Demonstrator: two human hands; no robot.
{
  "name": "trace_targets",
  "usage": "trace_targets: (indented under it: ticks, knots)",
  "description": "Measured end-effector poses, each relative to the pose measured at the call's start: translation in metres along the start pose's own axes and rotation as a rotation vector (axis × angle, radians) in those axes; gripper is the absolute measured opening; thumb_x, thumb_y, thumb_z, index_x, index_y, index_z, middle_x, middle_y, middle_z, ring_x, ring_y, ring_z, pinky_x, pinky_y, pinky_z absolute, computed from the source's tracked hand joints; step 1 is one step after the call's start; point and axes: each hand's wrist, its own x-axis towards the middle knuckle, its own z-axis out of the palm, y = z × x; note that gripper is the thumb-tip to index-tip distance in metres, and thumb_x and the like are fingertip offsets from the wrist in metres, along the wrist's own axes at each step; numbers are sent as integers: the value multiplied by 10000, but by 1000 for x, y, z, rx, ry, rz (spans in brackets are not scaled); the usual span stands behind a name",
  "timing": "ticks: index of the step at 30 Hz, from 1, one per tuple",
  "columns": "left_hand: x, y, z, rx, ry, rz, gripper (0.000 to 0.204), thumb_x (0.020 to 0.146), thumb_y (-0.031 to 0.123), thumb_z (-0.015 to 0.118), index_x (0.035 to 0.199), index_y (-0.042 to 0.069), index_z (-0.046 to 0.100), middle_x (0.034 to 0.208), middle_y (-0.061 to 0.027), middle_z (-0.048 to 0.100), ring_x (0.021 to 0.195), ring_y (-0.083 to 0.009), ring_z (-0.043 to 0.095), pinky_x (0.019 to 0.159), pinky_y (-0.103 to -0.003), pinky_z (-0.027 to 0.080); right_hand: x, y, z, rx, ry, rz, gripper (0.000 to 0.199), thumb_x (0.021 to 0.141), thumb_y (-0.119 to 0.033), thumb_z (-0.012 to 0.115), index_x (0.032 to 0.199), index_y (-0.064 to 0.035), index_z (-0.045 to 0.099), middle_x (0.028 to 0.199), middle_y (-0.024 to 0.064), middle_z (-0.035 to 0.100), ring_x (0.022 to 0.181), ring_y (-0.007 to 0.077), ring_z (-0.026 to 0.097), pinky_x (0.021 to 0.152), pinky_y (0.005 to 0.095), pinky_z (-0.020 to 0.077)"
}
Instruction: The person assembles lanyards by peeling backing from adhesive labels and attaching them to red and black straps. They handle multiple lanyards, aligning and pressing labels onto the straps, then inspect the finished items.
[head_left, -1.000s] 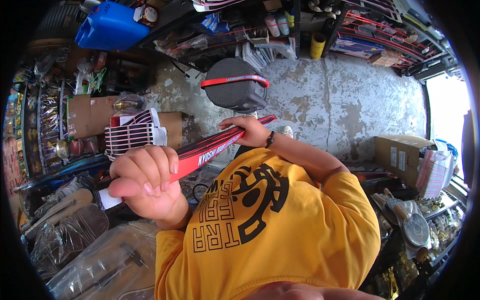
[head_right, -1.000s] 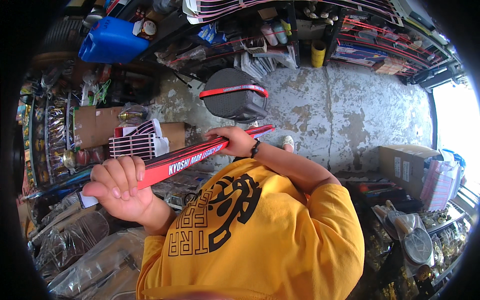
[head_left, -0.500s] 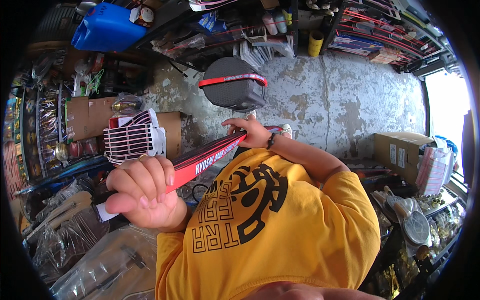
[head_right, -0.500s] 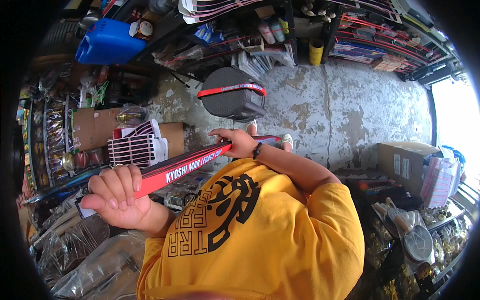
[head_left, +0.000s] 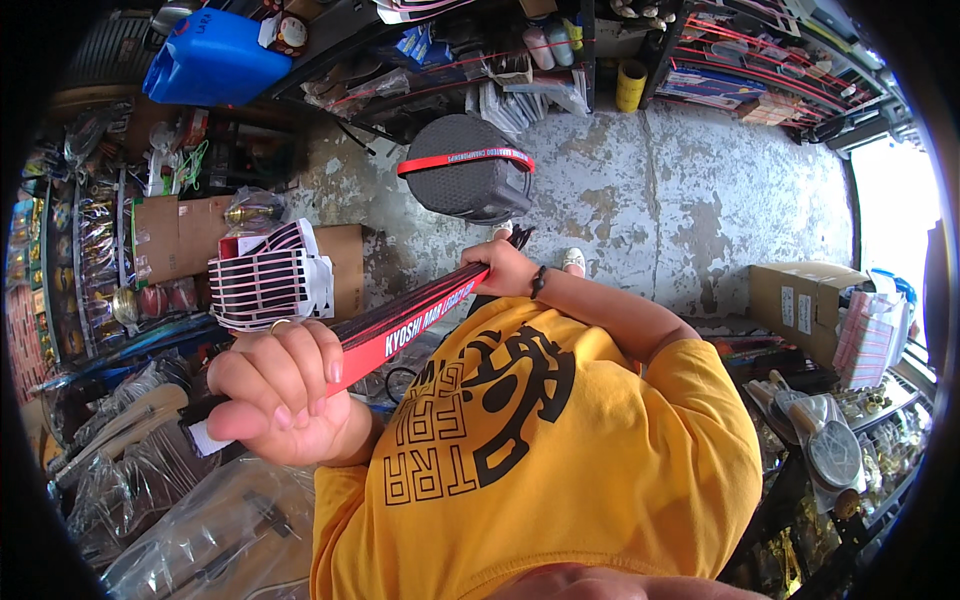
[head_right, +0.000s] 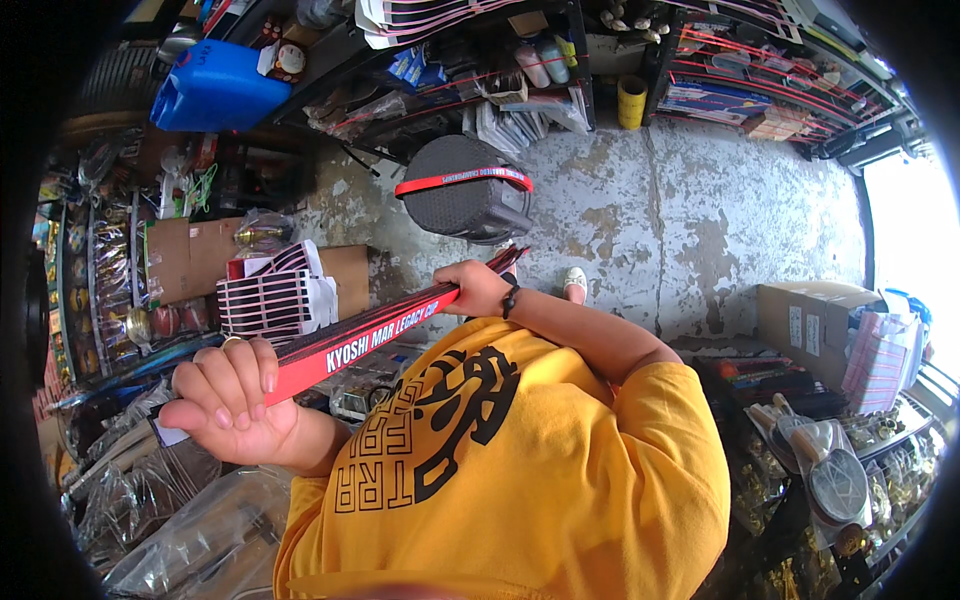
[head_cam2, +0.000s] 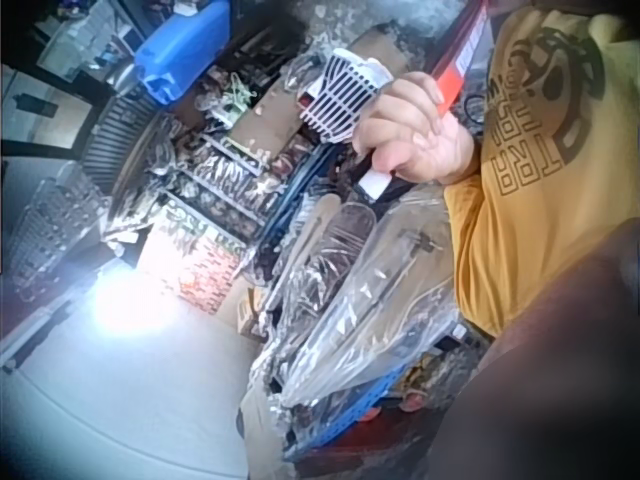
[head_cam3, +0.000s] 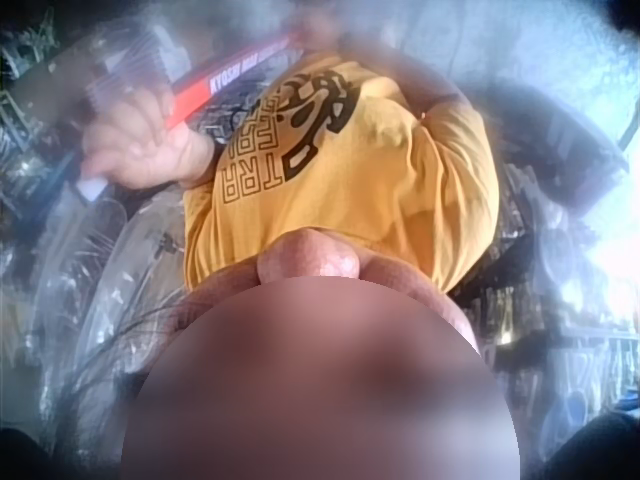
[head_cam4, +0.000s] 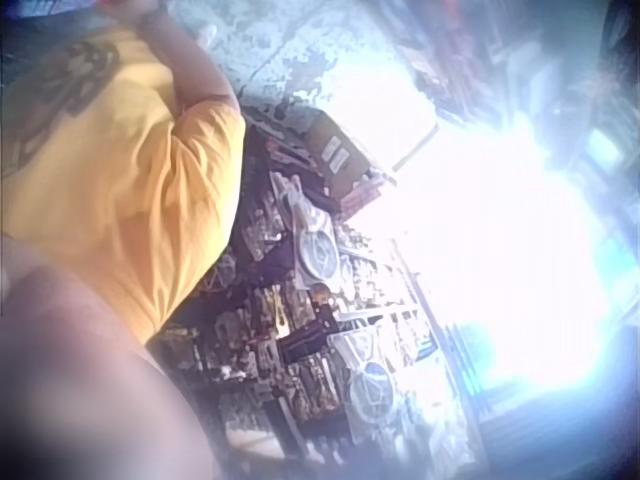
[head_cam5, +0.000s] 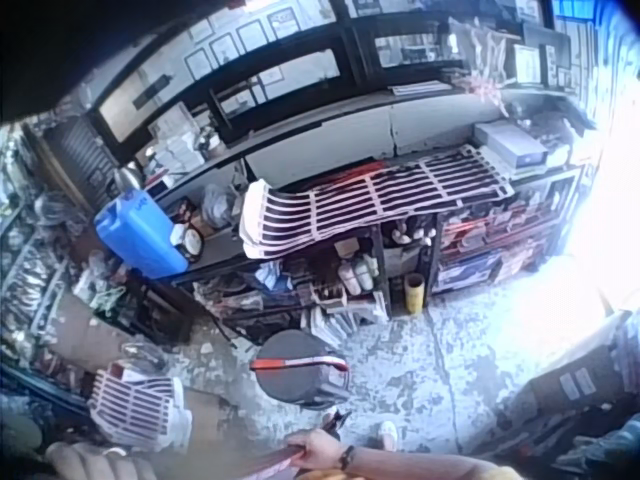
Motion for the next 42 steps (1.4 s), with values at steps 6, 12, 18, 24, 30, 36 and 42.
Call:
trace_targets:
  ticks: [6,12,18,24,30,36,42]
  knots:
    - [-1,0,0,13,11,11,471,957,454,486,607,147,415,512,35,409,447,-78,387,581,-270,395,1,-4,3,-6,46,53,248,751,-213,754,870,-61,599,695,108,606,632,289,606,577,355,460]
    - [-3,-2,0,15,71,39,483,932,469,526,611,123,424,502,37,430,434,-83,402,494,-265,401,0,1,5,-78,55,39,262,751,-235,753,884,-71,597,698,110,610,639,295,612,576,368,460]
    - [-5,0,-4,11,91,52,475,945,450,519,612,125,425,503,37,437,435,-83,409,505,-265,407,-1,-1,4,-129,68,33,269,745,-236,759,884,-74,596,694,106,608,646,300,619,578,376,465]
    - [-8,3,-3,-24,107,69,454,950,436,522,626,134,427,511,39,444,439,-78,421,536,-264,428,-2,-9,2,24,161,-163,379,738,-176,750,1032,-79,532,788,86,622,688,295,619,614,377,481]
    - [-11,13,9,-18,125,109,448,931,408,574,602,137,437,525,29,465,447,-81,447,511,-243,429,-5,-8,-4,-169,363,-385,440,674,-93,745,1008,-53,461,923,117,566,825,322,588,698,393,482]
    - [-9,30,9,63,116,50,508,911,480,556,533,174,413,481,45,450,436,-63,425,559,-203,376,-13,-10,-11,-185,401,-425,401,652,-63,747,962,-53,493,937,117,577,845,304,601,708,376,495]
    - [-6,32,5,80,158,67,539,894,547,527,522,175,406,482,45,464,428,-62,423,532,-186,360,-13,-16,-17,-193,415,-429,380,652,-46,739,975,-47,539,947,108,578,851,295,602,717,377,498]
